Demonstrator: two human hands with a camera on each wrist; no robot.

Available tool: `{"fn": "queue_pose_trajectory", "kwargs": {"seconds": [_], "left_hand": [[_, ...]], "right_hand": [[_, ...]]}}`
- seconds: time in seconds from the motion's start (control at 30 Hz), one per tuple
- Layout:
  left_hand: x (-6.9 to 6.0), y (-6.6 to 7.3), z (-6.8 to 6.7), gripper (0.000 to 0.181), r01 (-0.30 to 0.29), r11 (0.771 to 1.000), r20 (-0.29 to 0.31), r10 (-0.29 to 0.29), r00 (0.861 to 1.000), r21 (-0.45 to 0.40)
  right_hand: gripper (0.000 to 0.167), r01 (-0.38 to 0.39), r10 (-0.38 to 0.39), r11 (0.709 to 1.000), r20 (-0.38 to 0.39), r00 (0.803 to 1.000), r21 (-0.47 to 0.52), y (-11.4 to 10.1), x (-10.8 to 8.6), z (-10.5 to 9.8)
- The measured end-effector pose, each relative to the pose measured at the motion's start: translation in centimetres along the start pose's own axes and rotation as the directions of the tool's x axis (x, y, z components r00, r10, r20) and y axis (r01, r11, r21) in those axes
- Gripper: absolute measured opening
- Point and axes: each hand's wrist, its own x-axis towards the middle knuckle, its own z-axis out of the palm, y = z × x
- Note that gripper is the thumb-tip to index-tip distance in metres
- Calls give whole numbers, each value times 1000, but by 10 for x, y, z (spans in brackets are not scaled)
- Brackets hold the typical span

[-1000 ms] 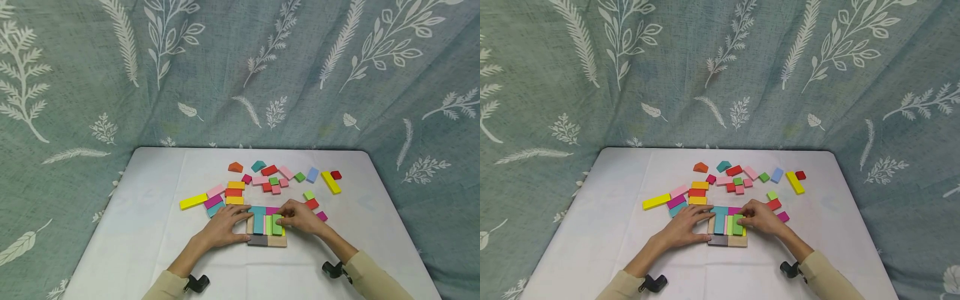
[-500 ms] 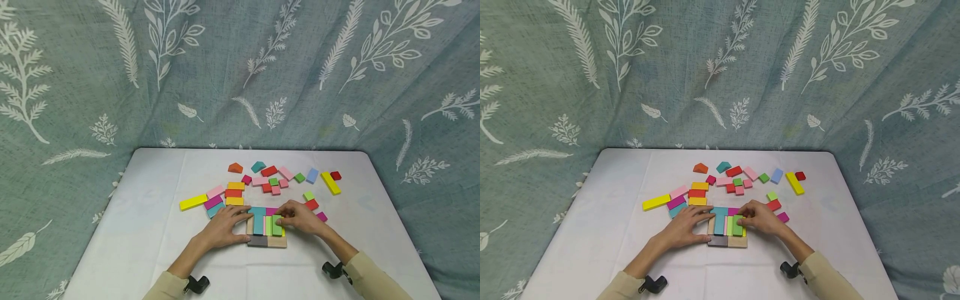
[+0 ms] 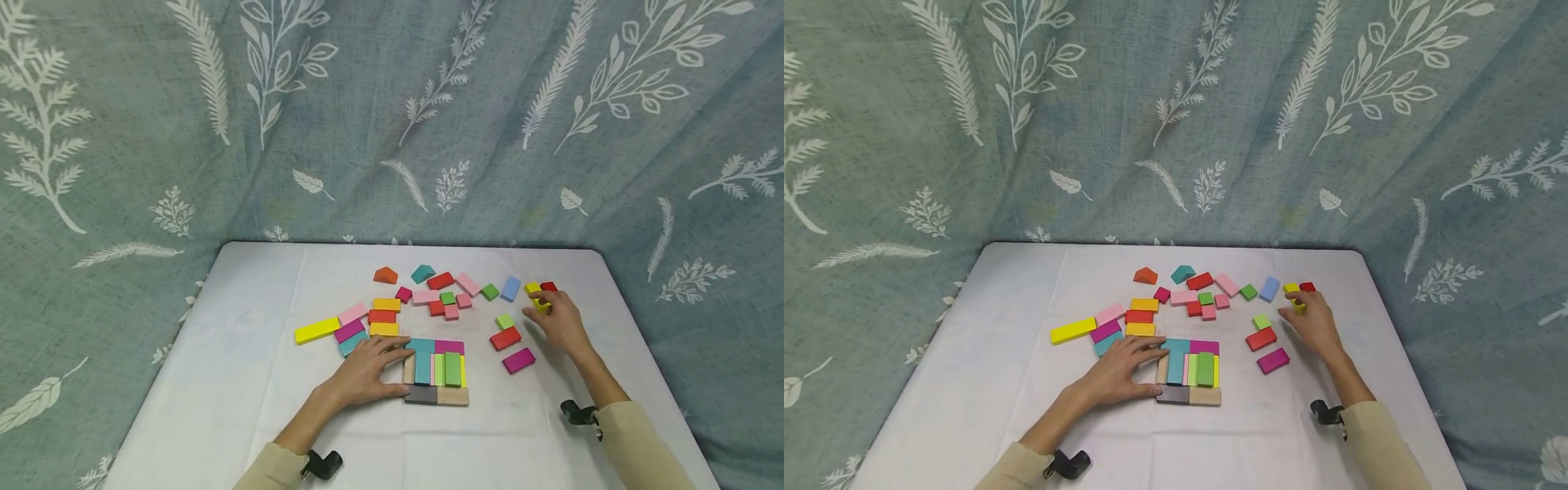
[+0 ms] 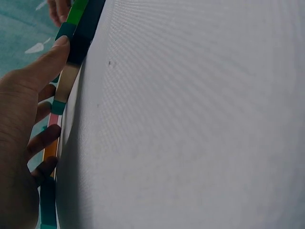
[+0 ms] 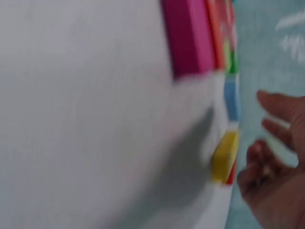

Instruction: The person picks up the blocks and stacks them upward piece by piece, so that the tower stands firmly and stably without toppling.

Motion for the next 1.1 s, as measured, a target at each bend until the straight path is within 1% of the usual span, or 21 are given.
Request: {"fn": "queue_pose_trajectory", "kwargs": {"seconds": [0.03, 0.1, 0.17, 0.2, 0.27, 0.37, 0.43, 0.57, 0.67, 0.73, 0.8, 0.87, 0.93, 0.97, 1.03, 1.1], "left_hand": [[0, 0, 0, 75, 2, 1000, 2, -2, 1000, -1], [-1, 0, 1, 75, 1, 1000, 4, -1, 1000, -6], [-1, 0, 1, 75, 2, 1000, 6, -2, 1000, -12], [-1, 0, 1, 75, 3, 1000, 8, -3, 1000, -12], [-2, 0, 2, 75, 4, 1000, 8, -4, 1000, -12], [-2, 0, 2, 75, 2, 1000, 2, -2, 1000, -5], [-1, 0, 2, 74, -3, 1000, -4, 3, 1000, -4], [0, 0, 2, 74, -9, 1000, -10, 9, 1000, -5], [0, 0, 1, 75, -4, 1000, -5, 4, 1000, -5], [0, 0, 1, 75, -1, 1000, -2, 1, 1000, -1], [0, 0, 1, 76, 2, 1000, -2, -2, 1000, -2], [0, 0, 0, 76, 2, 1000, -4, -2, 1000, 0], [-1, 0, 1, 76, -1, 1000, -8, 1, 1000, -1], [-1, 0, 1, 76, -2, 1000, -10, 2, 1000, -1], [-1, -1, 2, 76, -5, 1000, -16, 5, 1000, -1], [-1, -1, 3, 76, -8, 1000, -19, 8, 1000, -2]], "right_hand": [[52, -45, 44, 999, -13, 999, -24, 7, 1, -2], [63, -131, 131, 989, -13, 991, -61, 19, 3, -3], [68, -179, 180, 980, -4, 984, -90, 28, 4, -2], [69, -190, 191, 977, 1, 982, -96, 32, 4, -1], [65, -190, 191, 976, -2, 982, -102, 38, 4, 0], [57, -176, 174, 979, -27, 984, -104, 41, 5, 1], [53, -171, 167, 980, -45, 985, -98, 42, 6, 1], [52, -164, 159, 984, -75, 984, -73, 36, 2, 0], [52, -120, 116, 992, -96, 989, -33, 26, -2, 1], [51, -57, 57, 998, -90, 994, 5, 16, -5, 2], [50, 19, -17, 999, -54, 998, 42, 3, -9, 4], [47, 83, -84, 994, 6, 996, 71, -13, -16, 8], [44, 143, -153, 983, 80, 985, 115, -30, -25, 14], [43, 172, -188, 976, 115, 975, 132, -38, -29, 18], [41, 219, -247, 962, 181, 952, 160, -52, -37, 27], [40, 263, -307, 945, 244, 920, 196, -62, -44, 35]]}}
